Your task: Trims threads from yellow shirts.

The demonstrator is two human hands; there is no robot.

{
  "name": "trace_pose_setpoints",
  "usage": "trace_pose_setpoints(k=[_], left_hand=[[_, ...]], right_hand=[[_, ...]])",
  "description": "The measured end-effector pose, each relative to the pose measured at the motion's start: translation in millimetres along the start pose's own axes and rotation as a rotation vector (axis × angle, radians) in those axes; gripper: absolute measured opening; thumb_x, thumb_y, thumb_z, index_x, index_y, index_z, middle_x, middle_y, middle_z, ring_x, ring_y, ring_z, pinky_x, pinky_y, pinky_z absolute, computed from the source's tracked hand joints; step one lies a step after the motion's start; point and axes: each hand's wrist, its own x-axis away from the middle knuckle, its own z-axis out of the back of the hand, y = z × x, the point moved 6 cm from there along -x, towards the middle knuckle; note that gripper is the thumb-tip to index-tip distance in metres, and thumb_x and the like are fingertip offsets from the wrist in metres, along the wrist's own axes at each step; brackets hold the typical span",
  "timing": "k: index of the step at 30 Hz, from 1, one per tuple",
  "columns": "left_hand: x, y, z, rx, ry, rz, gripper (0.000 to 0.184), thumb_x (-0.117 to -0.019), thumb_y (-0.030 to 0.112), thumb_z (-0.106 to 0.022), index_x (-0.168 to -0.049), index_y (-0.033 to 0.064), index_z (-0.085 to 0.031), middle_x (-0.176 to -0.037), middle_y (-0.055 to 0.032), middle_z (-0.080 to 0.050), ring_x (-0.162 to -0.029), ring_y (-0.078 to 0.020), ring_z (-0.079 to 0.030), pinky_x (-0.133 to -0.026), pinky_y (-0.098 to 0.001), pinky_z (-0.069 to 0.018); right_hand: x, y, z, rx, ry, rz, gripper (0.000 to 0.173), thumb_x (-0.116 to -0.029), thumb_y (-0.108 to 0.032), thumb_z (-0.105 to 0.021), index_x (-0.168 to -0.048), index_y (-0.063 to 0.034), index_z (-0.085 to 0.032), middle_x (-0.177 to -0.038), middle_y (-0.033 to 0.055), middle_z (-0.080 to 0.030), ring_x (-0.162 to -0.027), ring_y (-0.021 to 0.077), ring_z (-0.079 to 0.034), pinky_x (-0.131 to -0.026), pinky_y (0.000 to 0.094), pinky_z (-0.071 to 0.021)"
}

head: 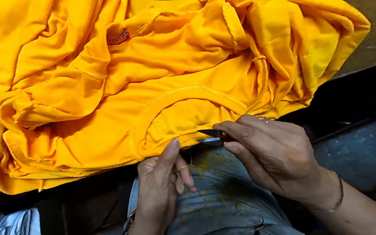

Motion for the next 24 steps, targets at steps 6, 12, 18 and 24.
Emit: trace_pose_setpoints(k=[6,12,18,24], left_hand=[[-4.3,-0.8,-4.4,-0.014,0.022,-0.002,0.039,-0.1062,0.031,-0.056,-0.085,0.0008,-0.068,-0.056,-0.0106,-0.059,-0.045,-0.0148,-0.06,-0.047,-0.0291,-0.0565],[5.5,7.6,3.4,-0.069,0.123,-0.107,0.046,-0.1056,0.024,-0.056,-0.066,0.0027,-0.064,-0.05,-0.0086,-0.056,-0.042,-0.0122,-0.056,-0.043,-0.026,-0.0511],[7.6,9.0,0.8,-0.05,0.106,-0.131,0.039,-0.1029,0.018,-0.059,-0.067,0.0024,-0.062,-0.049,-0.0092,-0.055,-0.041,-0.0137,-0.057,-0.043,-0.0275,-0.0525],[8.3,9.3,1.0,-0.052,0.078,-0.13,0.036,-0.1022,0.015,-0.06,-0.069,0.0017,-0.063,-0.05,-0.0085,-0.056,-0.042,-0.0129,-0.057,-0.045,-0.0277,-0.0537]], right_hand=[[-1.4,-1.3,-0.5,-0.067,0.01,-0.003,0.036,-0.1074,-0.024,-0.046,-0.112,0.0007,-0.072,-0.078,0.0026,-0.057,-0.066,0.0105,-0.051,-0.054,0.0243,-0.0387],[-4.5,-1.8,-2.8,0.073,0.026,0.06,0.033,-0.1053,-0.021,-0.05,-0.112,0.0021,-0.073,-0.078,0.0068,-0.058,-0.065,0.0173,-0.053,-0.053,0.0301,-0.038],[-10.2,-6.9,-10.1,0.089,0.017,0.141,0.03,-0.1039,-0.021,-0.056,-0.111,0.002,-0.074,-0.077,0.0064,-0.059,-0.064,0.0179,-0.052,-0.051,0.03,-0.0363],[-8.8,-7.7,-12.5,0.056,-0.006,0.162,0.032,-0.104,-0.022,-0.056,-0.112,0.0017,-0.075,-0.077,0.0062,-0.059,-0.063,0.0172,-0.051,-0.051,0.0298,-0.0349]])
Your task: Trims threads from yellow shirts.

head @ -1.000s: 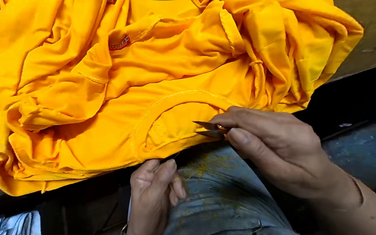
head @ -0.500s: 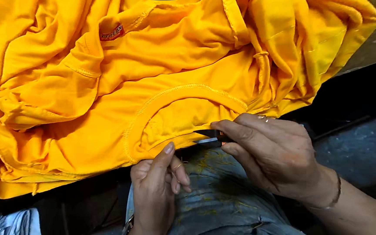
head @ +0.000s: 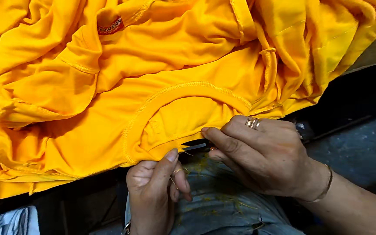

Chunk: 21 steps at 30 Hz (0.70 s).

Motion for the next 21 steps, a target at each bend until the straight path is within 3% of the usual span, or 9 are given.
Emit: trace_pose_setpoints(k=[17,21], left_hand=[[3.2,3.7,1.3,-0.142,0.014,-0.097,0.029,-0.1015,0.011,-0.062,-0.075,0.0004,-0.067,-0.052,-0.0112,-0.059,-0.042,-0.0146,-0.06,-0.045,-0.0283,-0.0555],[3.4,0.6,3.1,-0.127,0.005,-0.075,0.028,-0.1015,0.011,-0.061,-0.076,0.0003,-0.067,-0.052,-0.0112,-0.059,-0.043,-0.0149,-0.06,-0.046,-0.0282,-0.0559]], right_hand=[[-1.2,-7.0,-5.3,0.021,-0.002,-0.017,0.029,-0.1037,-0.02,-0.056,-0.109,0.0002,-0.075,-0.077,0.0057,-0.059,-0.064,0.0173,-0.051,-0.051,0.0296,-0.0352],[-0.3,-6.7,-7.9,0.029,-0.006,-0.015,0.028,-0.1035,-0.02,-0.054,-0.104,-0.0009,-0.074,-0.075,0.0048,-0.057,-0.061,0.0164,-0.05,-0.049,0.0296,-0.0323]])
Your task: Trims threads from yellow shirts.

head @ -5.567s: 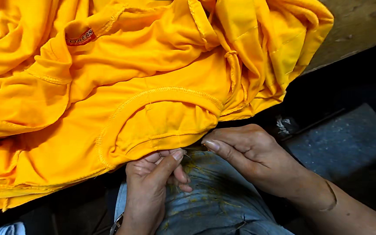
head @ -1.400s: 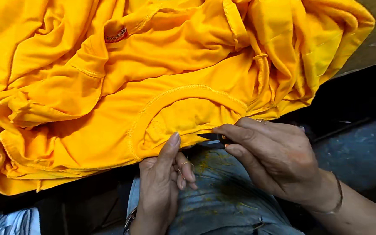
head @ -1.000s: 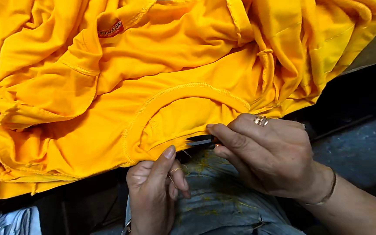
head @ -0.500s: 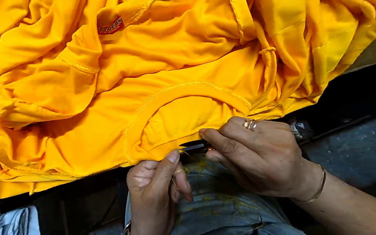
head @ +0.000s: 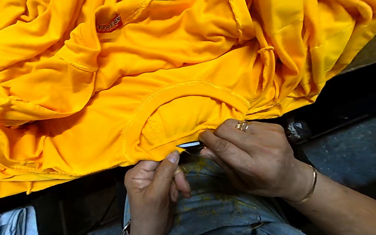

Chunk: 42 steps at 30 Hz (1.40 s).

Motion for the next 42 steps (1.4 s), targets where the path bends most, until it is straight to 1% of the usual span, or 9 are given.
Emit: trace_pose_setpoints(k=[5,7,10,13,19,23,26,30,42], left_hand=[[-3.2,-2.3,-0.3,0.095,-0.093,0.06,0.048,-0.1059,0.027,-0.051,-0.067,0.0035,-0.065,-0.053,-0.0083,-0.059,-0.046,-0.0142,-0.062,-0.05,-0.0293,-0.0567],[-5.9,-2.7,-1.4,0.12,-0.09,0.08,0.046,-0.1049,0.032,-0.056,-0.071,0.0034,-0.067,-0.053,-0.0087,-0.06,-0.046,-0.014,-0.062,-0.05,-0.0285,-0.0573],[-7.9,-3.2,-4.9,0.087,-0.044,0.096,0.028,-0.0978,0.023,-0.071,-0.08,0.0016,-0.07,-0.053,-0.0099,-0.059,-0.044,-0.0131,-0.06,-0.046,-0.0271,-0.056],[-9.0,-4.5,-6.2,0.048,-0.007,0.106,0.015,-0.0954,0.008,-0.071,-0.084,-0.0012,-0.072,-0.052,-0.0111,-0.059,-0.042,-0.0124,-0.058,-0.043,-0.0262,-0.0545],[-5.2,-6.9,1.8,-0.012,-0.045,0.091,0.012,-0.0945,0.009,-0.072,-0.09,-0.0019,-0.074,-0.056,-0.0125,-0.061,-0.043,-0.0123,-0.059,-0.044,-0.0254,-0.0547],[-4.9,-8.5,3.6,-0.016,-0.109,0.088,0.011,-0.0933,0.009,-0.074,-0.094,-0.0016,-0.076,-0.06,-0.013,-0.064,-0.046,-0.0115,-0.061,-0.046,-0.0242,-0.0551],[-5.8,-9.1,1.4,-0.016,-0.157,0.103,0.019,-0.0922,0.013,-0.076,-0.103,-0.0026,-0.076,-0.067,-0.0143,-0.069,-0.049,-0.011,-0.063,-0.047,-0.0232,-0.056],[-9.3,-5.9,-1.6,-0.003,-0.063,0.097,0.016,-0.096,0.012,-0.072,-0.097,-0.0029,-0.075,-0.06,-0.0131,-0.064,-0.045,-0.0123,-0.061,-0.044,-0.0246,-0.0555],[-6.5,-7.4,5.2,-0.005,-0.089,0.082,0.011,-0.095,0.007,-0.071,-0.091,-0.0024,-0.074,-0.06,-0.0137,-0.064,-0.046,-0.0131,-0.061,-0.046,-0.0252,-0.0559]], right_hand=[[6.8,8.7,3.3,-0.252,-0.056,-0.01,0.032,-0.1059,-0.021,-0.047,-0.102,-0.0019,-0.073,-0.076,0.0017,-0.056,-0.065,0.0112,-0.052,-0.053,0.0253,-0.0379],[12.1,12.4,4.5,-0.367,-0.085,-0.036,0.037,-0.1086,-0.024,-0.043,-0.104,-0.002,-0.072,-0.078,0.0002,-0.058,-0.068,0.0078,-0.054,-0.056,0.0224,-0.041],[19.7,17.4,6.6,-0.521,-0.083,-0.098,0.039,-0.11,-0.023,-0.04,-0.104,-0.0004,-0.072,-0.081,-0.0006,-0.06,-0.072,0.0038,-0.056,-0.06,0.0184,-0.0442],[23.9,22.2,7.1,-0.614,-0.065,-0.191,0.037,-0.11,-0.02,-0.041,-0.101,-0.0003,-0.071,-0.084,-0.0015,-0.062,-0.076,0.0012,-0.058,-0.064,0.0159,-0.048],[31.2,25.4,-2.4,-0.736,-0.156,-0.361,0.033,-0.1096,-0.022,-0.043,-0.1,-0.0069,-0.071,-0.082,-0.0081,-0.063,-0.073,-0.0031,-0.057,-0.063,0.0128,-0.0489],[31.8,26.7,-7.1,-0.81,-0.184,-0.443,0.033,-0.1094,-0.022,-0.044,-0.098,-0.0084,-0.073,-0.074,-0.0099,-0.058,-0.064,-0.0037,-0.052,-0.056,0.0109,-0.0437],[32.5,30.1,-9.3,-0.848,-0.206,-0.483,0.034,-0.1094,-0.022,-0.044,-0.095,-0.0087,-0.072,-0.068,-0.01,-0.053,-0.059,-0.0029,-0.047,-0.051,0.012,-0.0373],[31.4,31.3,-8.7,-0.891,-0.197,-0.524,0.035,-0.1093,-0.022,-0.044,-0.093,-0.0082,-0.072,-0.064,-0.0096,-0.047,-0.054,-0.002,-0.042,-0.047,0.0128,-0.0321],[15.5,22.9,-13.0,-0.724,-0.238,-0.432,0.033,-0.1083,-0.023,-0.048,-0.086,-0.0127,-0.07,-0.068,-0.0106,-0.055,-0.06,-0.003,-0.051,-0.051,0.0127,-0.0413]])
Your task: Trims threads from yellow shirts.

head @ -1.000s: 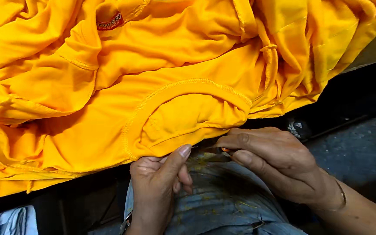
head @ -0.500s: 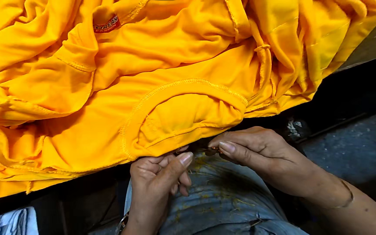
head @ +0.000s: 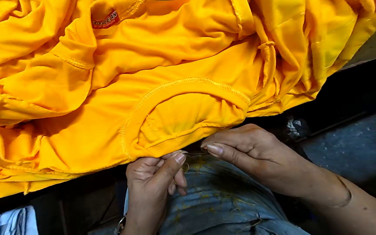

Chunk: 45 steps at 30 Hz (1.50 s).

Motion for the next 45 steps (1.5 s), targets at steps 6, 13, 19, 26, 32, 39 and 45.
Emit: trace_pose_setpoints(k=[6,13,19,26,32,39,45], left_hand=[[0.0,-0.5,0.2,0.014,-0.01,-0.014,0.011,-0.0946,0.007,-0.071,-0.089,-0.0019,-0.074,-0.058,-0.0124,-0.062,-0.046,-0.0125,-0.06,-0.047,-0.0254,-0.0556],[-1.4,-2.6,1.8,0.007,0.018,-0.012,0.011,-0.0938,0.007,-0.071,-0.086,-0.0011,-0.074,-0.057,-0.0118,-0.061,-0.045,-0.0125,-0.059,-0.048,-0.0258,-0.0551],[-0.4,-6.0,-0.3,-0.058,-0.05,-0.006,0.012,-0.094,0.01,-0.071,-0.089,0.0002,-0.076,-0.056,-0.0081,-0.059,-0.045,-0.0093,-0.056,-0.049,-0.0242,-0.0538],[-0.2,-22.0,9.9,-0.678,-0.13,-0.1,0.005,-0.0868,0.01,-0.078,-0.082,0.01,-0.075,-0.066,0.0005,-0.069,-0.053,-0.006,-0.062,-0.048,-0.0204,-0.0525],[5.6,-25.8,14.2,-1.431,-0.121,-0.354,0.03,-0.0921,0.039,-0.067,-0.068,0.0217,-0.067,-0.065,0.0102,-0.06,-0.064,-0.0065,-0.061,-0.06,-0.034,-0.0517],[13.2,-9.2,17.7,-1.271,-0.104,-0.411,0.029,-0.0952,0.032,-0.066,-0.069,0.0199,-0.068,-0.068,0.0118,-0.062,-0.064,0.0005,-0.06,-0.056,-0.0229,-0.0524],[16.4,-6.5,22.7,-1.192,-0.093,-0.428,0.016,-0.0954,0.031,-0.068,-0.088,0.0173,-0.075,-0.08,0.0116,-0.07,-0.072,0.0023,-0.067,-0.066,-0.0204,-0.0595]], right_hand=[[-5.8,-3.6,-1.7,0.106,0.015,0.035,0.034,-0.1079,-0.024,-0.049,-0.083,-0.0139,-0.069,-0.068,-0.0103,-0.055,-0.061,-0.0025,-0.052,-0.052,0.0146,-0.0421],[-6.5,-15.6,-4.9,0.327,0.044,0.122,0.032,-0.1073,-0.025,-0.048,-0.085,-0.013,-0.069,-0.069,-0.0089,-0.057,-0.061,0.0003,-0.054,-0.05,0.0191,-0.0424],[-5.7,-15.7,-4.3,0.437,0.089,0.157,0.032,-0.1062,-0.023,-0.048,-0.083,-0.0118,-0.067,-0.068,-0.0069,-0.056,-0.06,0.0037,-0.054,-0.05,0.0224,-0.0406],[2.8,-10.2,28.2,0.056,0.013,-0.026,0.028,-0.1044,-0.04,-0.056,-0.093,-0.0187,-0.07,-0.068,-0.0156,-0.055,-0.056,-0.0062,-0.049,-0.046,0.011,-0.0394],[-9.6,-27.4,34.1,0.032,0.247,0.002,0.002,-0.0904,-0.015,-0.07,-0.09,-0.0136,-0.068,-0.07,-0.0113,-0.058,-0.054,-0.0048,-0.048,-0.043,0.0097,-0.0381],[-62.3,-52.6,-3.9,0.434,0.265,0.143,0.014,-0.0936,-0.021,-0.062,-0.094,-0.0106,-0.071,-0.069,-0.006,-0.058,-0.058,0.0041,-0.052,-0.048,0.0242,-0.039],[-96.5,-53.8,-31.6,0.608,0.183,0.158,0.016,-0.0894,-0.015,-0.063,-0.074,-0.012,-0.061,-0.062,0.0002,-0.052,-0.055,0.0163,-0.055,-0.046,0.0338,-0.0369]])
